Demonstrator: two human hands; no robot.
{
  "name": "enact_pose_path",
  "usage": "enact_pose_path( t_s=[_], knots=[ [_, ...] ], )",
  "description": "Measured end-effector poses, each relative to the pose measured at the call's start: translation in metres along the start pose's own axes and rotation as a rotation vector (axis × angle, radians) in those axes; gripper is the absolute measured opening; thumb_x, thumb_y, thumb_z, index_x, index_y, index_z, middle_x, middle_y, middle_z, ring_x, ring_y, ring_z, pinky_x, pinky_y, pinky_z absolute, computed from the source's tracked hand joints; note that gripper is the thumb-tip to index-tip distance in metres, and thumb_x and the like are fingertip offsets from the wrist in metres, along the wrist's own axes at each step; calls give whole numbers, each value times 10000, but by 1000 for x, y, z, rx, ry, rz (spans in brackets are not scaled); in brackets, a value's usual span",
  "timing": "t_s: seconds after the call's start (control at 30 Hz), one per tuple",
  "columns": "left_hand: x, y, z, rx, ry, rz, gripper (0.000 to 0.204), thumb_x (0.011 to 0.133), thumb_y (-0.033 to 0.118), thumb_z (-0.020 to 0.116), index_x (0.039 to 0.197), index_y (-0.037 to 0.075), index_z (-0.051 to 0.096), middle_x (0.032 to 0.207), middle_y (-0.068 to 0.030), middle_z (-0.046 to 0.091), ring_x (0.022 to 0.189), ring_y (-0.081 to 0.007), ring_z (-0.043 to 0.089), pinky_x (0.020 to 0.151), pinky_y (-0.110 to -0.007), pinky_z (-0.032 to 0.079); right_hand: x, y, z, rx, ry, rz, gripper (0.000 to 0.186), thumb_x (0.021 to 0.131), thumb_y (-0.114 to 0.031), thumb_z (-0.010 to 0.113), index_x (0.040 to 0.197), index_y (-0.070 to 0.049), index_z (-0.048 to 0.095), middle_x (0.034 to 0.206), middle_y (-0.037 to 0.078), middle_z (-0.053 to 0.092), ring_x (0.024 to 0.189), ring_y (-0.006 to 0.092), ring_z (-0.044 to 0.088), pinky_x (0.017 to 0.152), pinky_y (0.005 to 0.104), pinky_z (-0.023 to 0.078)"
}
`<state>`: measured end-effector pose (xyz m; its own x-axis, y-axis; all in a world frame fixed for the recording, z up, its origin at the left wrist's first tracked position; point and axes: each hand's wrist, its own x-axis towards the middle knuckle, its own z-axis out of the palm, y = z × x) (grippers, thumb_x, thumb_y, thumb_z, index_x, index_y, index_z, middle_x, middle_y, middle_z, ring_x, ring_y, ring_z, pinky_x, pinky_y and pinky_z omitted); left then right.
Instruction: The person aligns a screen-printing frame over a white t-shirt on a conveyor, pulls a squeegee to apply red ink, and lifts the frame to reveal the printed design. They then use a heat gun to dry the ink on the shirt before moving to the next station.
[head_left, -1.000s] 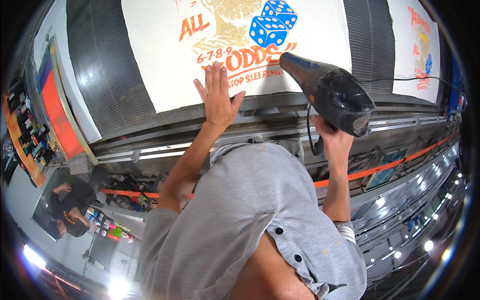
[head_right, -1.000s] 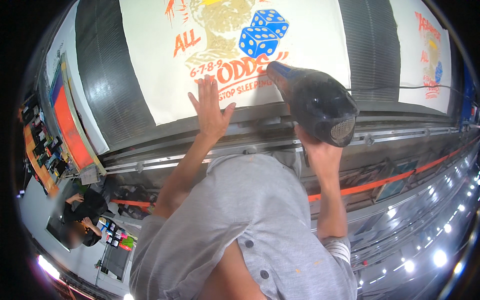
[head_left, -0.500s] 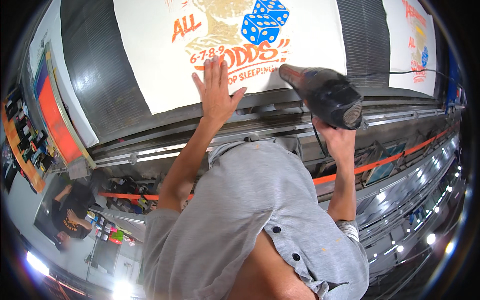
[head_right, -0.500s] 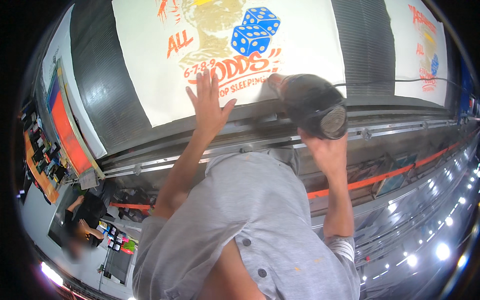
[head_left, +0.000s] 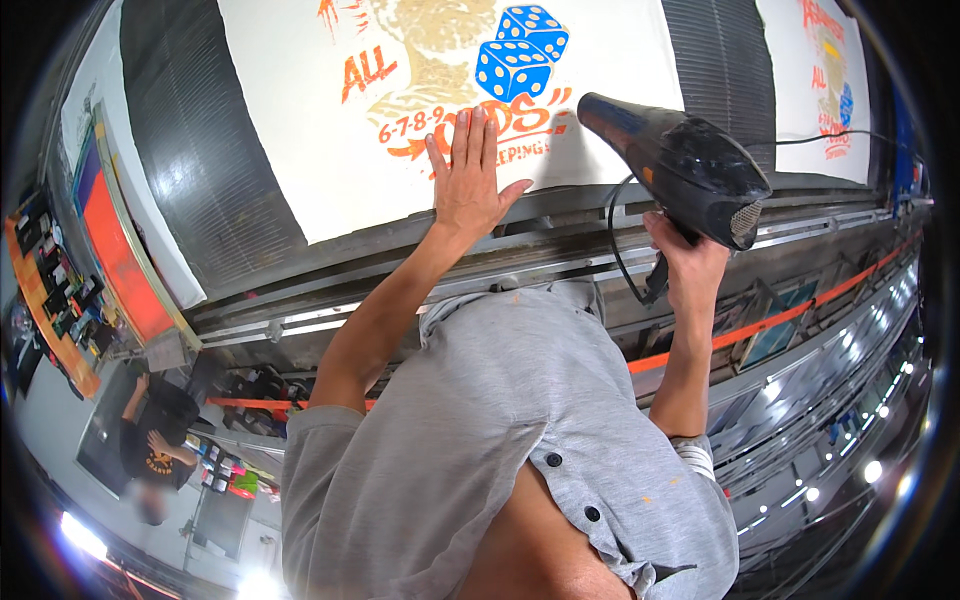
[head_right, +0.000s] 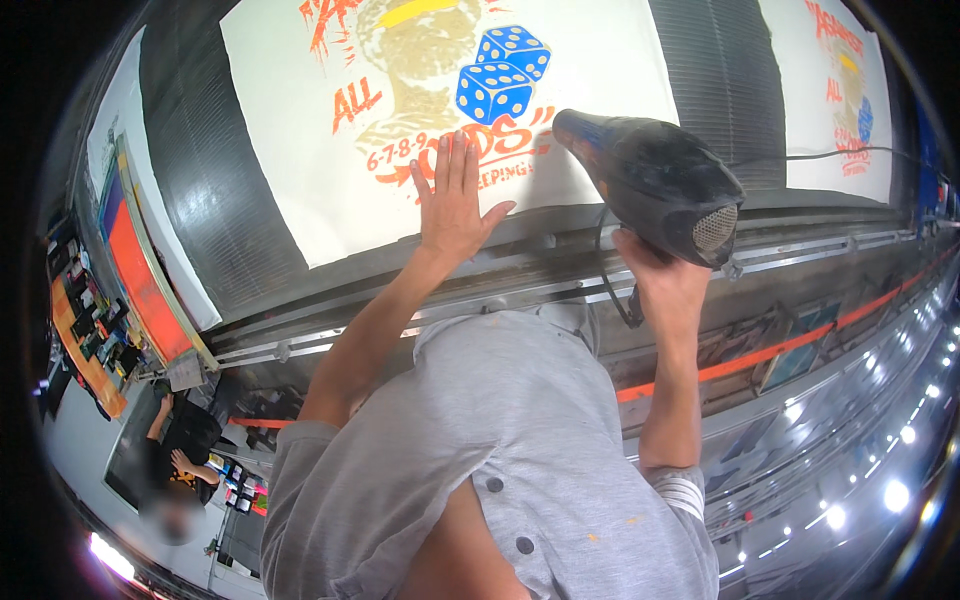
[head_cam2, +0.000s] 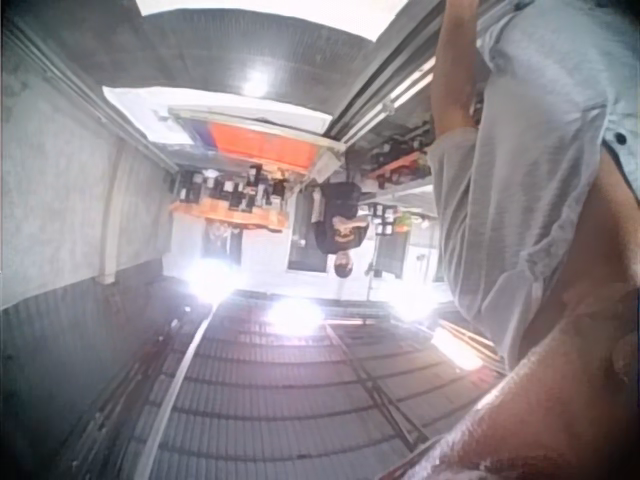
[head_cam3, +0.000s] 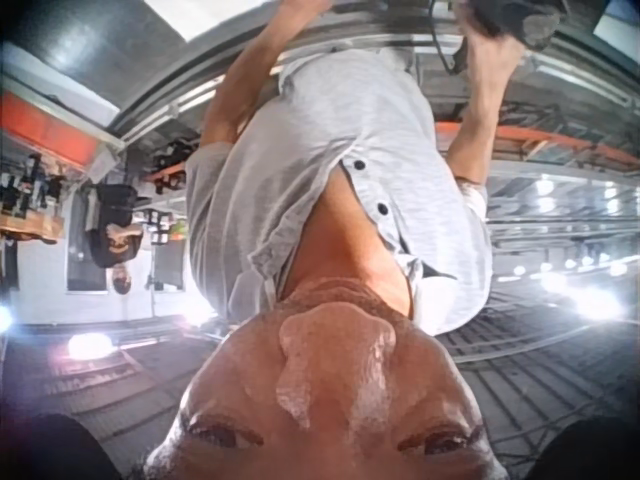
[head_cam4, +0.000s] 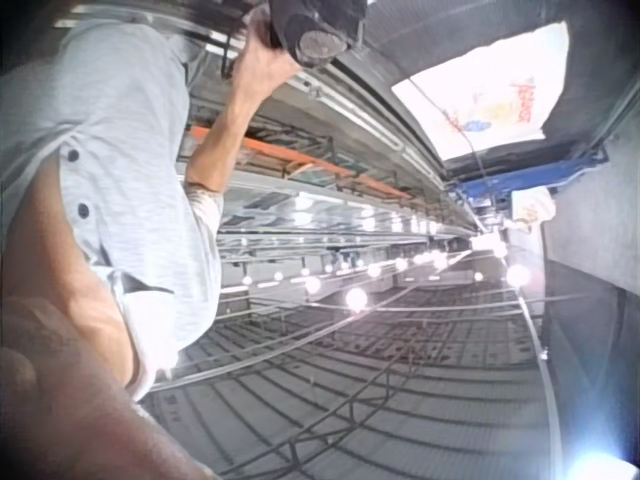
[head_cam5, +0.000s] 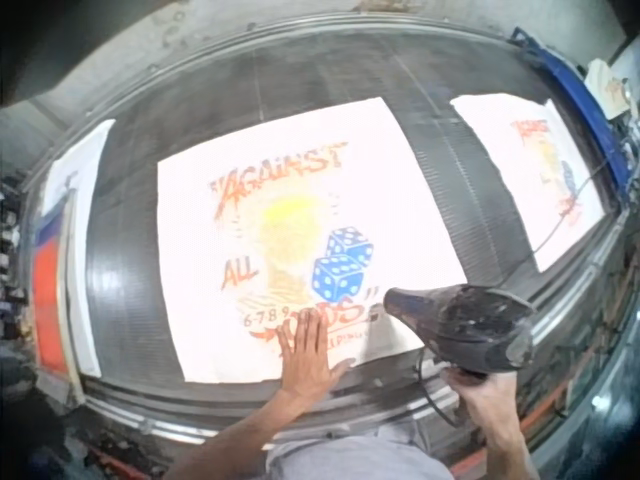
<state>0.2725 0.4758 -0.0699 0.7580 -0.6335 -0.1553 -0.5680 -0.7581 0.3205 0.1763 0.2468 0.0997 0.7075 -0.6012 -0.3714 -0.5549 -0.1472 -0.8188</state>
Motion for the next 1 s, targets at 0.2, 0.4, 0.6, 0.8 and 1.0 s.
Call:
enact_pose_path(
  t_s=[0.2,0.4,0.6,0.8,1.0],
  knots=[
    [-11,-7,-2,-38,26,-51,972,884,557,645,1540,-54,273,1648,-228,175,1539,-392,115,1161,-699,90,4,-1,13,-1,-125,-32,218,758,15,747,967,14,688,805,15,652,691,101,567,651,273,455],
    [-41,-27,-12,-95,-33,-207,968,876,488,680,1545,-55,241,1638,-252,184,1530,-423,130,1150,-710,105,22,-29,31,41,-298,3,233,749,21,726,979,-1,692,819,1,657,691,91,563,660,267,458],
    [3,-95,-31,-34,314,-409,882,990,540,512,1558,-60,202,1637,-287,145,1524,-467,92,1142,-721,53,87,-91,70,133,-295,3,197,766,-86,718,925,17,666,762,31,625,649,106,568,579,276,457],
    [80,-157,-56,-80,479,-543,831,1000,493,515,1546,-66,230,1633,-292,140,1526,-460,77,1151,-710,55,159,-151,152,14,-427,-194,283,763,-160,712,945,55,677,740,78,655,619,134,577,597,296,467],
    [68,-169,-53,-67,354,-618,835,997,511,505,1525,-94,275,1629,-284,183,1540,-413,75,1189,-641,0,214,-175,213,-55,-416,-243,370,744,-258,741,939,48,673,762,95,665,664,160,626,632,297,513]
  ],
)
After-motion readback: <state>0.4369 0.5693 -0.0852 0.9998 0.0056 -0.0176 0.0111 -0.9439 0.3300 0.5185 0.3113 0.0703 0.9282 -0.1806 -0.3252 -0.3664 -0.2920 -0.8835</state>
